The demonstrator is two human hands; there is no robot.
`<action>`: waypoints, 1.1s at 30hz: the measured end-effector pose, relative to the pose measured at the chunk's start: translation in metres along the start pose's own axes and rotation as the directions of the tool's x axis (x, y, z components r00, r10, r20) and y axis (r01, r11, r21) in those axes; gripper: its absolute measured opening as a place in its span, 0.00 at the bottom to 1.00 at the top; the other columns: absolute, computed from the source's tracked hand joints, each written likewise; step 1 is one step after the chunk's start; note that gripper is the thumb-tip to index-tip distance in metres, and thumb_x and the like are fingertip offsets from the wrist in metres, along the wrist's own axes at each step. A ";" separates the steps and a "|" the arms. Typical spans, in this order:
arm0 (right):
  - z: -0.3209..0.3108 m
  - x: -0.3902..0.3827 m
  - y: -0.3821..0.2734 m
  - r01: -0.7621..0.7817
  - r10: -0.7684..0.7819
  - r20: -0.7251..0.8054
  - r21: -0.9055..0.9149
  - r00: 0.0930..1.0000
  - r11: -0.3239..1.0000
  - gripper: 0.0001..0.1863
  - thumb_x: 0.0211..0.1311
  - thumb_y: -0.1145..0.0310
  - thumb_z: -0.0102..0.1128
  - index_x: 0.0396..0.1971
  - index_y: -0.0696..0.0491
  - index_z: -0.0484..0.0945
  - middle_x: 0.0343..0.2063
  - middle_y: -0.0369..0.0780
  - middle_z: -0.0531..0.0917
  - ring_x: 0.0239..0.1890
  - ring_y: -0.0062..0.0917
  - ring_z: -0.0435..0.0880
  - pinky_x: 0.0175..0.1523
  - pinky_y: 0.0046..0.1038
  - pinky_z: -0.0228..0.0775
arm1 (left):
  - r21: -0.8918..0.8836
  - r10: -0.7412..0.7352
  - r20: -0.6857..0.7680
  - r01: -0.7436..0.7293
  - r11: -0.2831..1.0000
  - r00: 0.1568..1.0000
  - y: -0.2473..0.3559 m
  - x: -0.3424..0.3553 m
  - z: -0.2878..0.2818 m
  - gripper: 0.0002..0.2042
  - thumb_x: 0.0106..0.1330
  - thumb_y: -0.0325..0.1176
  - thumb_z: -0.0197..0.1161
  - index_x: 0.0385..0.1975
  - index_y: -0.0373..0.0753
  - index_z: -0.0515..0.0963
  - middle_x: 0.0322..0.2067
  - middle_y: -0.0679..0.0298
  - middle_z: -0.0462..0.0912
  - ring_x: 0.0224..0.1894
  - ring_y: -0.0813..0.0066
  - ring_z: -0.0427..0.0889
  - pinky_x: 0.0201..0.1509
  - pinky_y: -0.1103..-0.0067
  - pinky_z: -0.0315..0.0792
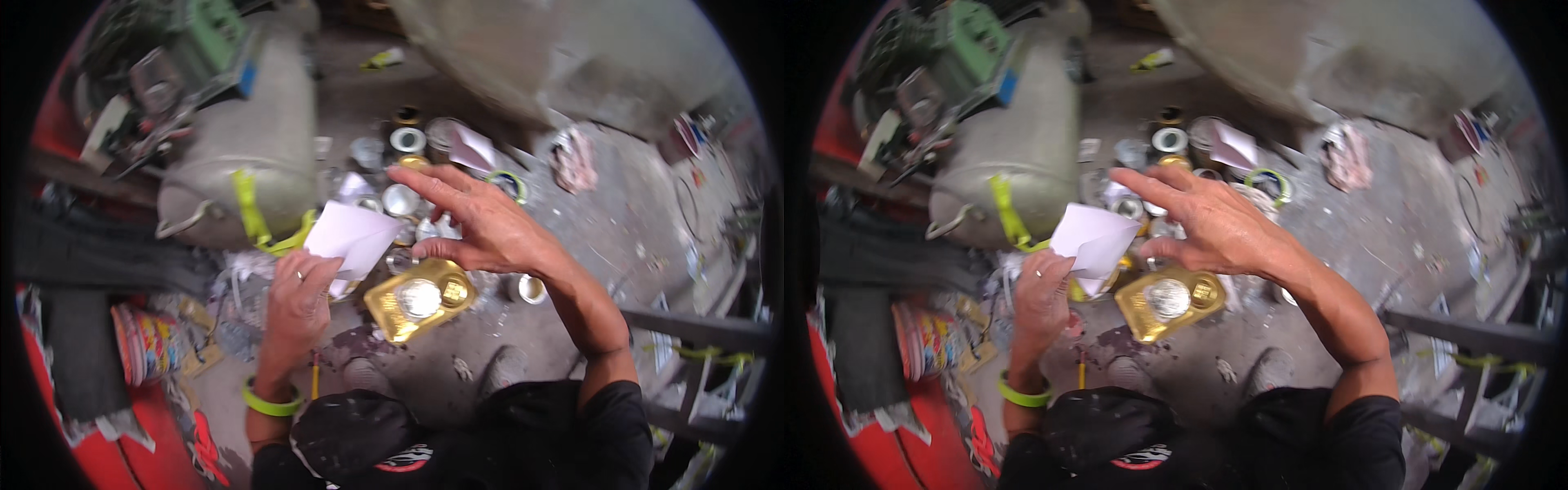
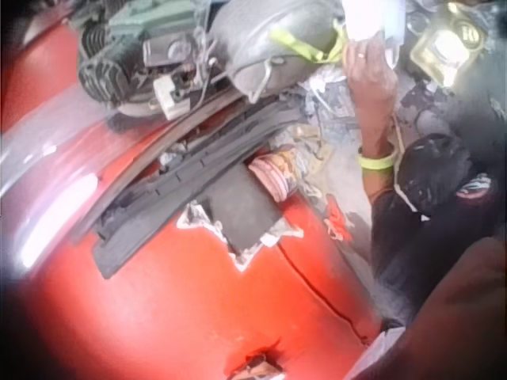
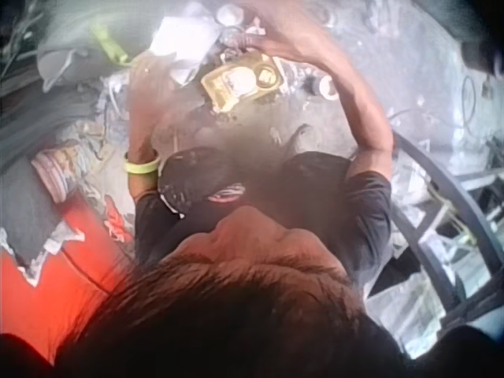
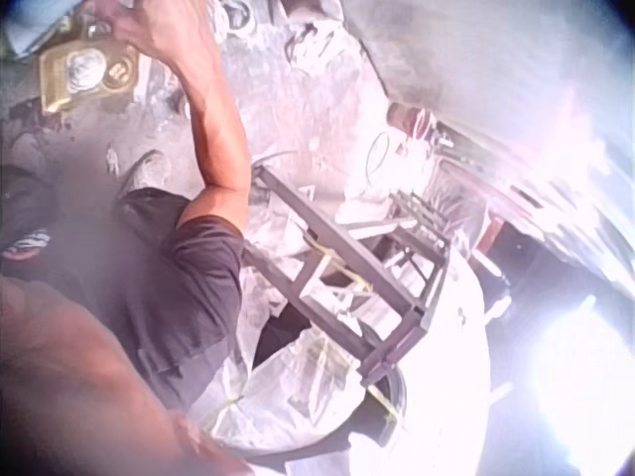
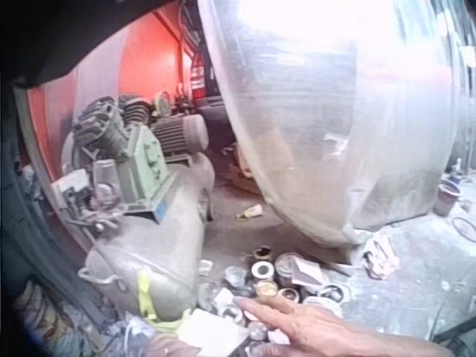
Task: The person sits on the floor and stirs a small container of paint with a metal rod. They then fold a paper funnel, pour paint from a can into the funnel, and transfer it into a spray gun cup. Finally, they secure the cup with a yellow strap and attach it to the spray gun.
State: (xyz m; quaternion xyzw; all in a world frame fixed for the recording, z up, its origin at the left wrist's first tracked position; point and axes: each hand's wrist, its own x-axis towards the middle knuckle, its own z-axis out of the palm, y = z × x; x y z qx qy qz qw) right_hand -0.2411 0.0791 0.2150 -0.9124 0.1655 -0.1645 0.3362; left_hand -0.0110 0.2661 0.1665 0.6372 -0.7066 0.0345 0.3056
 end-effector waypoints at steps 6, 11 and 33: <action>-0.063 -0.096 0.009 -0.011 0.009 -0.045 -0.038 0.999 0.999 0.23 0.52 0.60 0.76 0.48 0.51 0.83 0.63 0.49 0.71 0.60 0.46 0.76 0.60 0.41 0.71 | -0.137 0.455 0.149 -0.438 0.889 0.878 0.095 0.120 0.012 0.19 0.47 0.19 0.64 0.42 0.41 0.82 0.34 0.64 0.80 0.43 0.61 0.80 0.63 0.56 0.68; -0.056 -0.185 0.040 -0.270 0.311 -0.229 0.196 0.922 0.943 0.13 0.59 0.65 0.72 0.41 0.54 0.86 0.44 0.46 0.85 0.45 0.33 0.84 0.48 0.33 0.75 | -0.307 0.648 0.206 -0.580 0.754 0.733 0.163 0.163 0.080 0.23 0.48 0.21 0.68 0.48 0.43 0.81 0.47 0.61 0.80 0.54 0.58 0.78 0.64 0.57 0.68; 0.090 -0.403 0.080 -0.492 0.916 -0.199 0.793 0.348 0.359 0.16 0.64 0.61 0.70 0.44 0.57 0.85 0.39 0.37 0.83 0.41 0.19 0.78 0.43 0.26 0.72 | -0.548 0.160 0.795 0.581 0.602 0.585 0.260 0.010 0.320 0.16 0.72 0.41 0.61 0.48 0.34 0.74 0.30 0.51 0.83 0.33 0.65 0.84 0.39 0.69 0.75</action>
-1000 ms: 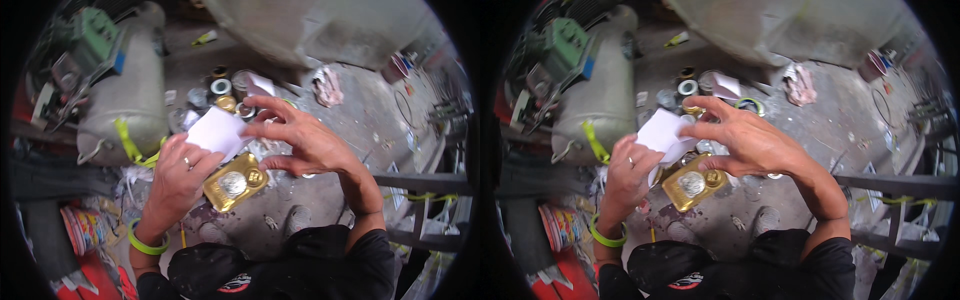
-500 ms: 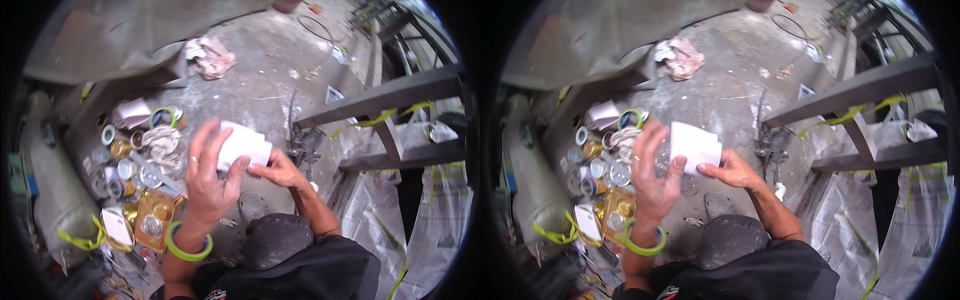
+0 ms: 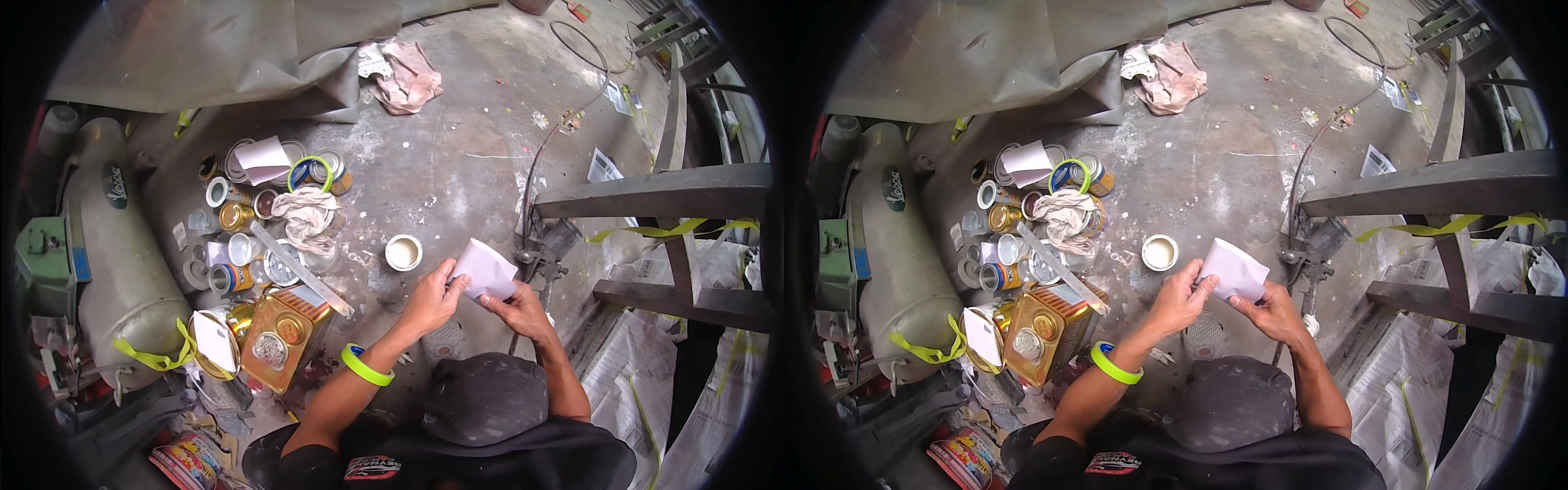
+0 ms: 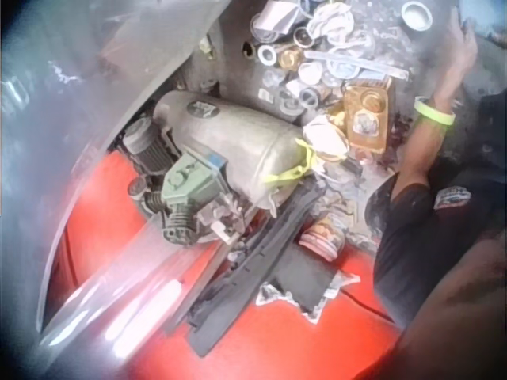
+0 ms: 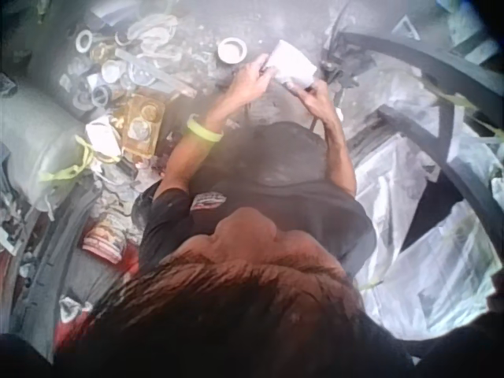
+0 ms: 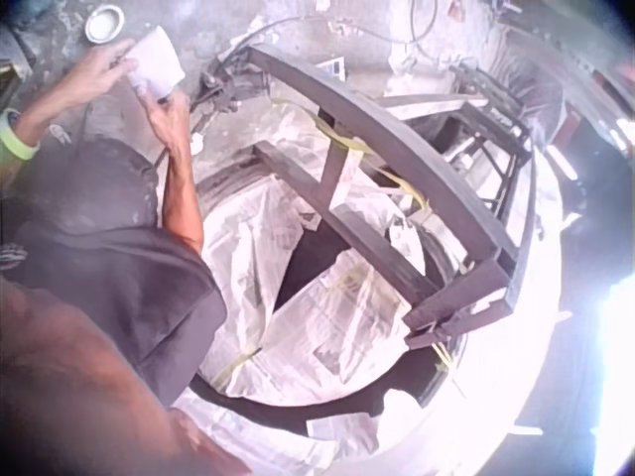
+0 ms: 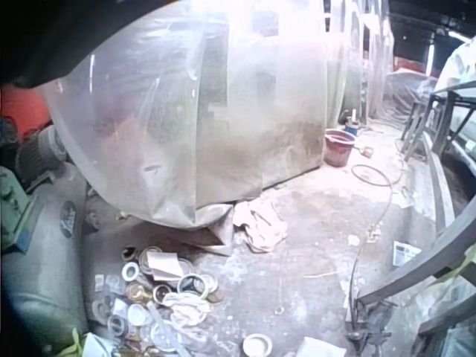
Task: The person sits on the floor and stirs a small container of paint with a metal rod. They then fold a paper funnel, pour paint from a can into the funnel, and transfer it into a spray gun cup. Finally, they secure the cup with a yellow strap and attach it to the spray gun.
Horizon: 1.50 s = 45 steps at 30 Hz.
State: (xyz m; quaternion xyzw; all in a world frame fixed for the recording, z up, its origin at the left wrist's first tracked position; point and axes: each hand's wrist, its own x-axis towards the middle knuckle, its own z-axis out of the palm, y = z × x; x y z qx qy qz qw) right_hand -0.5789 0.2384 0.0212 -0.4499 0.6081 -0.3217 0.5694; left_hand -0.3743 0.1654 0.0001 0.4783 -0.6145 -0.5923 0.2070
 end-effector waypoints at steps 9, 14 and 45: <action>-0.123 0.023 0.143 -0.410 0.074 -0.891 -0.131 0.447 0.903 0.24 0.61 0.62 0.71 0.52 0.59 0.77 0.44 0.42 0.82 0.42 0.27 0.82 0.43 0.27 0.76 | -0.265 0.059 -0.218 -0.117 0.957 0.974 0.021 0.010 -0.024 0.17 0.76 0.27 0.48 0.62 0.36 0.72 0.49 0.54 0.77 0.31 0.76 0.84 0.32 0.81 0.81; -0.108 0.020 0.150 -0.148 0.438 -0.596 0.472 0.673 0.869 0.18 0.60 0.61 0.71 0.43 0.58 0.80 0.28 0.38 0.83 0.23 0.24 0.81 0.22 0.26 0.73 | -0.165 0.279 -0.071 -0.287 0.944 0.958 -0.007 0.009 -0.018 0.22 0.72 0.25 0.50 0.66 0.40 0.69 0.47 0.46 0.77 0.36 0.61 0.87 0.38 0.70 0.82; 0.043 0.042 -0.214 0.695 -0.682 0.299 -0.580 0.667 0.425 0.39 0.55 0.42 0.68 0.60 0.53 0.76 0.55 0.53 0.79 0.53 0.48 0.79 0.56 0.42 0.72 | 0.257 0.305 -0.482 -0.201 0.945 0.821 0.073 -0.036 -0.071 0.44 0.39 0.41 0.80 0.59 0.35 0.67 0.55 0.41 0.71 0.51 0.39 0.79 0.55 0.59 0.75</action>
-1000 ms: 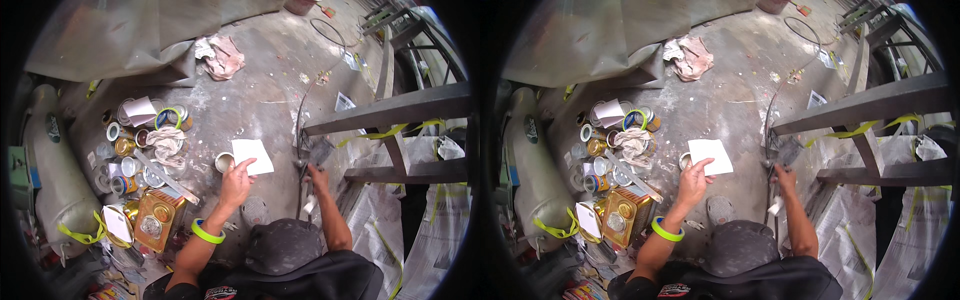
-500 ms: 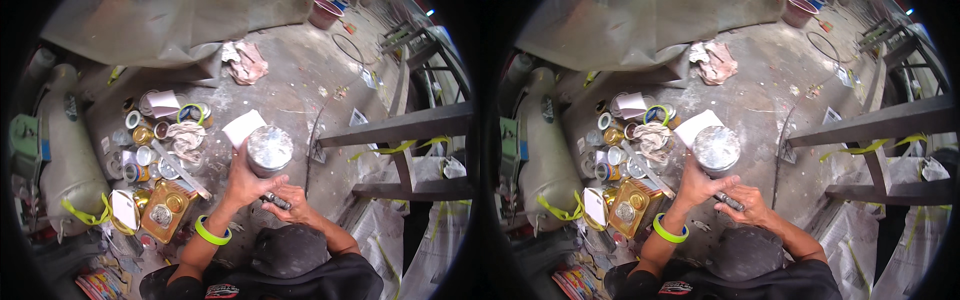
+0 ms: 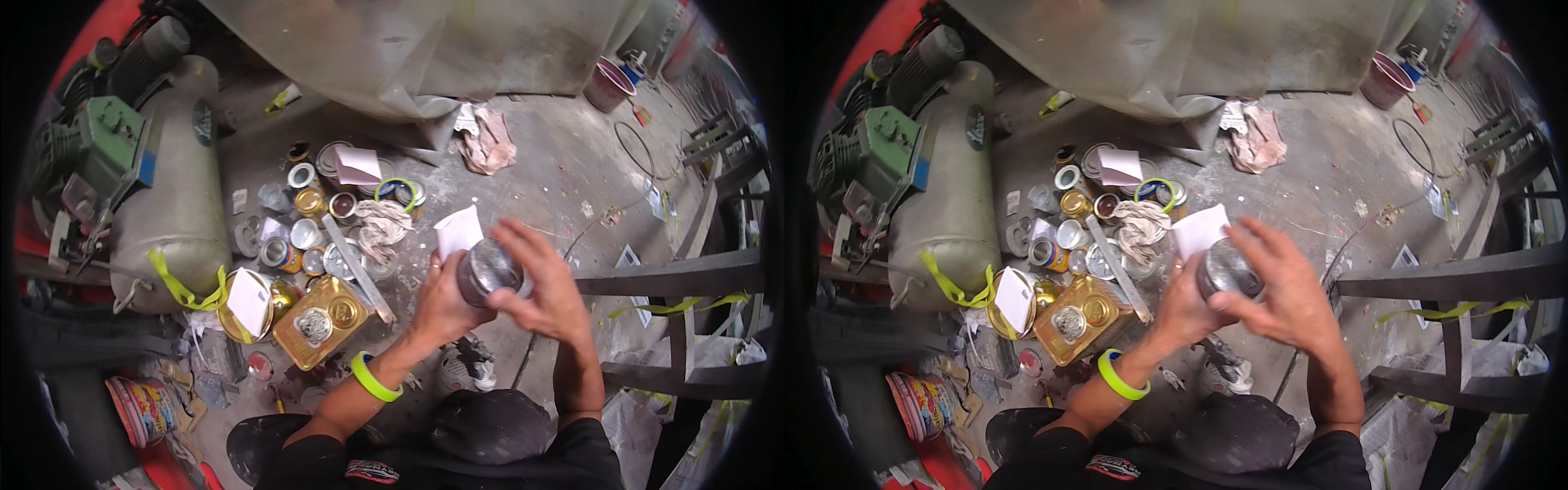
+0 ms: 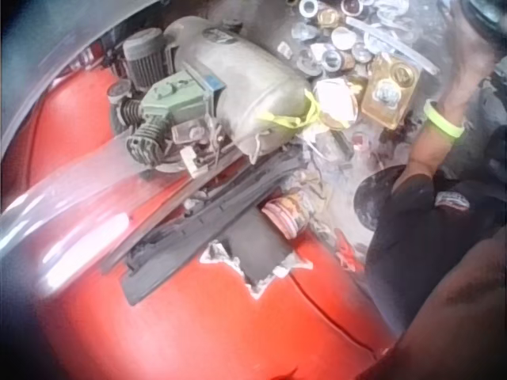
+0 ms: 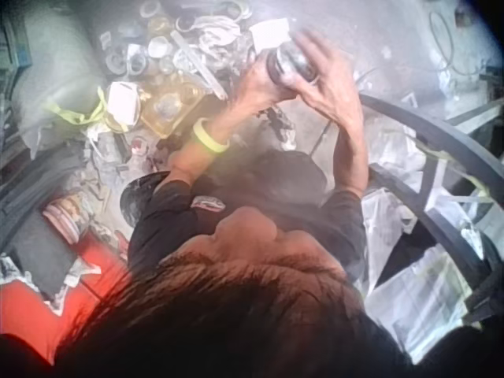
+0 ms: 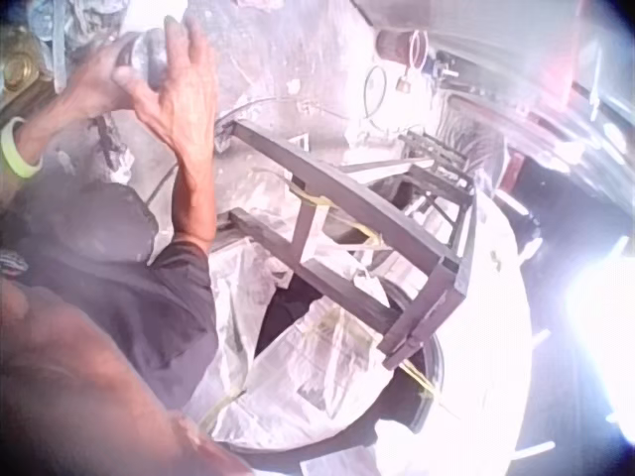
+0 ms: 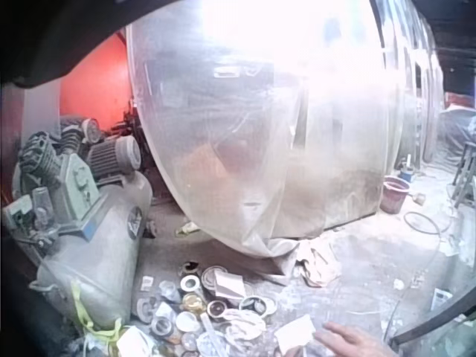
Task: The person sits on the floor and stirs a small container of paint with a metal rod. They then fold a paper funnel, pour paint from a can into the funnel, and transfer it into a spray gun cup. Finally, they secure the cup with a yellow strap and attach it to the spray gun.
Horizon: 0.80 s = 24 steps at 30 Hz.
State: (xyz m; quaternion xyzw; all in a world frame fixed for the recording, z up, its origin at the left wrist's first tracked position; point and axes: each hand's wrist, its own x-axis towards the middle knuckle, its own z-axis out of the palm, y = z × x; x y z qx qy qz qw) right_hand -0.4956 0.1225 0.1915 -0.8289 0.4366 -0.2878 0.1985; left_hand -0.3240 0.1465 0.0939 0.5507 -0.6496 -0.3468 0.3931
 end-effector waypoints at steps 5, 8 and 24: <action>0.041 0.006 -0.020 -0.062 0.050 -0.104 -0.116 0.993 0.991 0.30 0.55 0.48 0.71 0.49 0.55 0.80 0.48 0.52 0.79 0.47 0.46 0.78 0.52 0.42 0.72 | 0.156 0.095 -0.002 -0.094 0.983 0.995 -0.013 -0.002 0.001 0.45 0.40 0.45 0.80 0.60 0.38 0.64 0.56 0.41 0.68 0.50 0.38 0.79 0.49 0.55 0.78; 0.046 0.011 -0.015 0.047 -0.047 -0.135 -0.004 0.990 0.999 0.24 0.54 0.55 0.70 0.47 0.55 0.81 0.45 0.51 0.80 0.43 0.46 0.79 0.50 0.40 0.73 | 0.086 0.098 0.006 -0.098 0.991 0.995 -0.014 -0.001 -0.008 0.46 0.39 0.45 0.80 0.61 0.38 0.64 0.56 0.42 0.68 0.51 0.38 0.79 0.51 0.56 0.78; 0.141 -0.143 0.134 -0.659 0.662 0.512 0.751 0.548 -0.036 0.19 0.70 0.54 0.56 0.44 0.56 0.81 0.35 0.43 0.86 0.37 0.32 0.86 0.43 0.29 0.78 | -0.499 0.041 0.073 0.000 0.866 0.996 -0.001 0.012 -0.104 0.37 0.41 0.30 0.83 0.55 0.34 0.72 0.49 0.61 0.80 0.49 0.73 0.80 0.56 0.75 0.75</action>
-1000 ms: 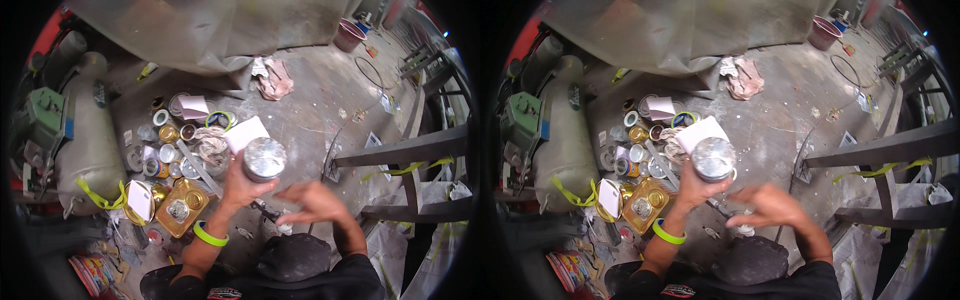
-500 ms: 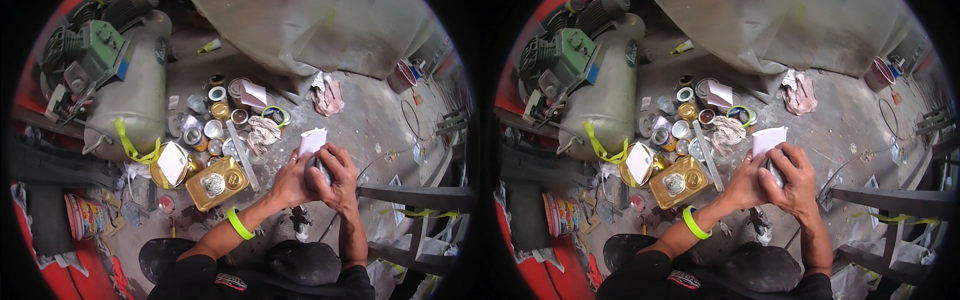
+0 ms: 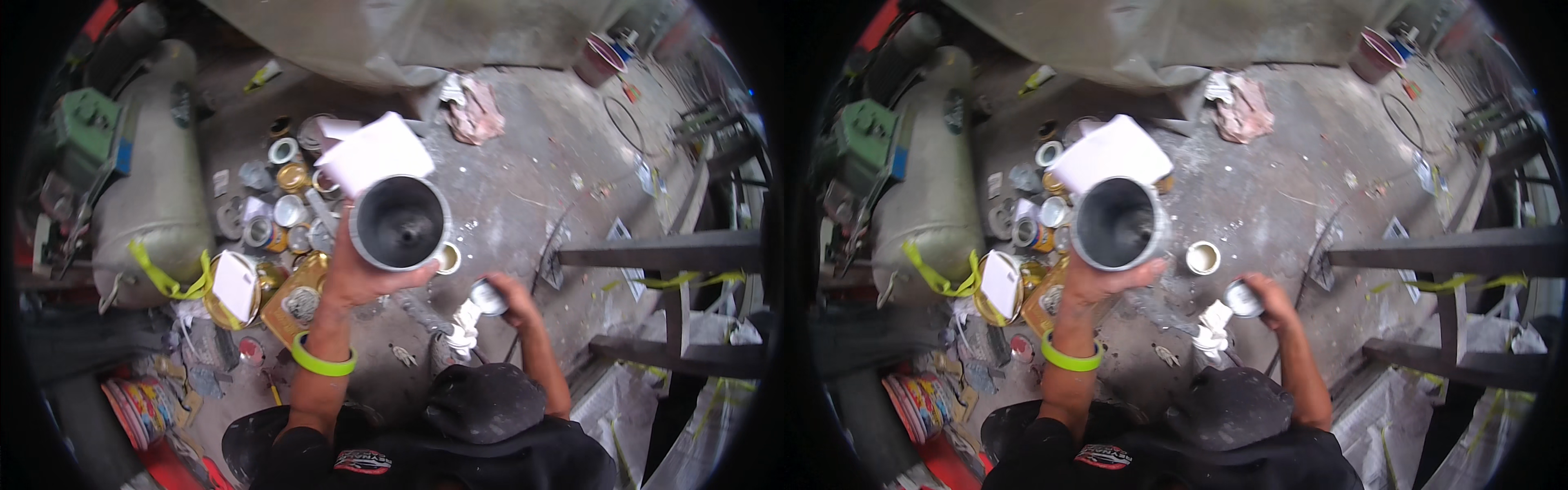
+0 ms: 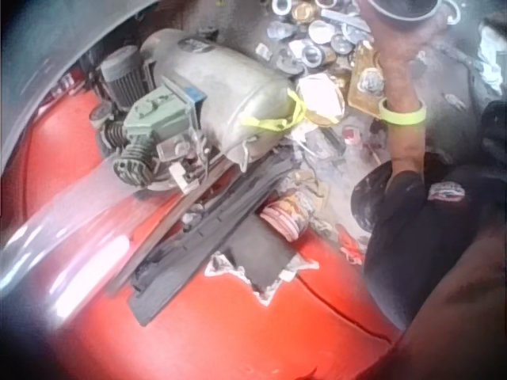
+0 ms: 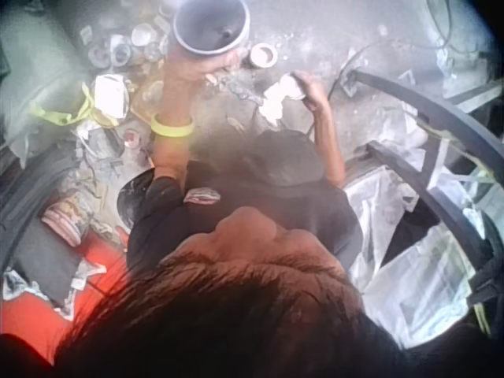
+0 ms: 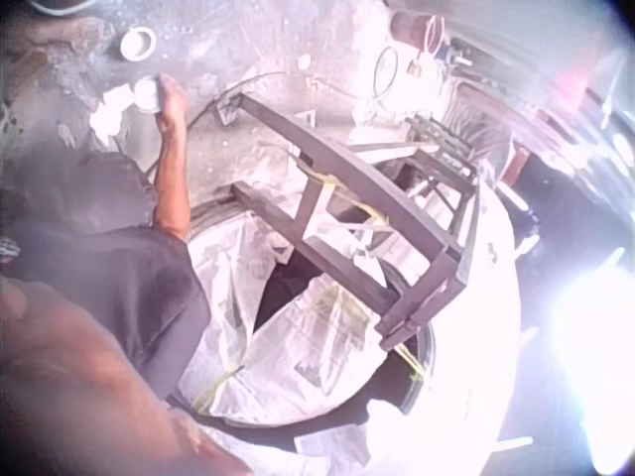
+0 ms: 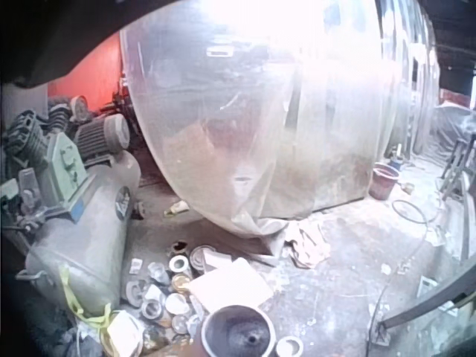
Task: The person sits on the floor and stirs a small container of paint with a metal rod. They then fold a paper funnel, pour paint from a can into the funnel, and transfer it into a spray gun cup. Finally, they secure the cup with a yellow strap and attach it to the spray gun.
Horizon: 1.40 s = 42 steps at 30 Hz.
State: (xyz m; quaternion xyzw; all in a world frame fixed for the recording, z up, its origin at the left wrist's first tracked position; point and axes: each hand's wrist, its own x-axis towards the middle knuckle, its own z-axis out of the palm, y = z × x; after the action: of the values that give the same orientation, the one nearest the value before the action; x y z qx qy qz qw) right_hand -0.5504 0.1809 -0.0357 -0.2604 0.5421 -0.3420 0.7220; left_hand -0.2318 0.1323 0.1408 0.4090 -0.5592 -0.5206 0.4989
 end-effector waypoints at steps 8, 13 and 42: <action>0.004 0.005 0.118 0.032 -0.129 -0.066 -0.769 0.989 0.638 0.24 0.59 0.53 0.65 0.45 0.59 0.83 0.35 0.54 0.86 0.40 0.48 0.86 0.45 0.38 0.75 | 0.093 0.071 0.073 -0.078 0.993 0.995 -0.033 -0.003 0.004 0.45 0.39 0.32 0.85 0.60 0.36 0.65 0.50 0.61 0.78 0.52 0.71 0.79 0.58 0.73 0.73; 0.001 -0.023 0.139 0.156 -0.197 0.051 -0.812 0.979 0.563 0.30 0.53 0.53 0.70 0.50 0.60 0.79 0.42 0.53 0.82 0.47 0.49 0.82 0.53 0.41 0.73 | 0.106 0.146 0.167 -0.165 0.981 0.975 -0.043 -0.004 0.016 0.48 0.38 0.33 0.85 0.62 0.37 0.63 0.54 0.60 0.76 0.58 0.69 0.76 0.62 0.72 0.71; 0.099 -0.017 -0.149 0.744 -0.722 0.241 -0.401 0.648 0.534 0.20 0.59 0.66 0.74 0.47 0.60 0.80 0.45 0.42 0.83 0.47 0.23 0.81 0.51 0.28 0.75 | 0.123 0.102 0.232 -0.133 0.984 0.967 -0.051 -0.007 0.039 0.49 0.36 0.41 0.86 0.62 0.40 0.66 0.55 0.57 0.74 0.60 0.55 0.72 0.64 0.64 0.67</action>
State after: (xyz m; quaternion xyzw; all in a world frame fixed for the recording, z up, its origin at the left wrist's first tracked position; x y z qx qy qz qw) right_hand -0.4901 0.1009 0.1135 -0.6360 0.4310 -0.4659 0.4389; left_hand -0.2719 0.1391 0.0910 0.3471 -0.6697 -0.4933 0.4332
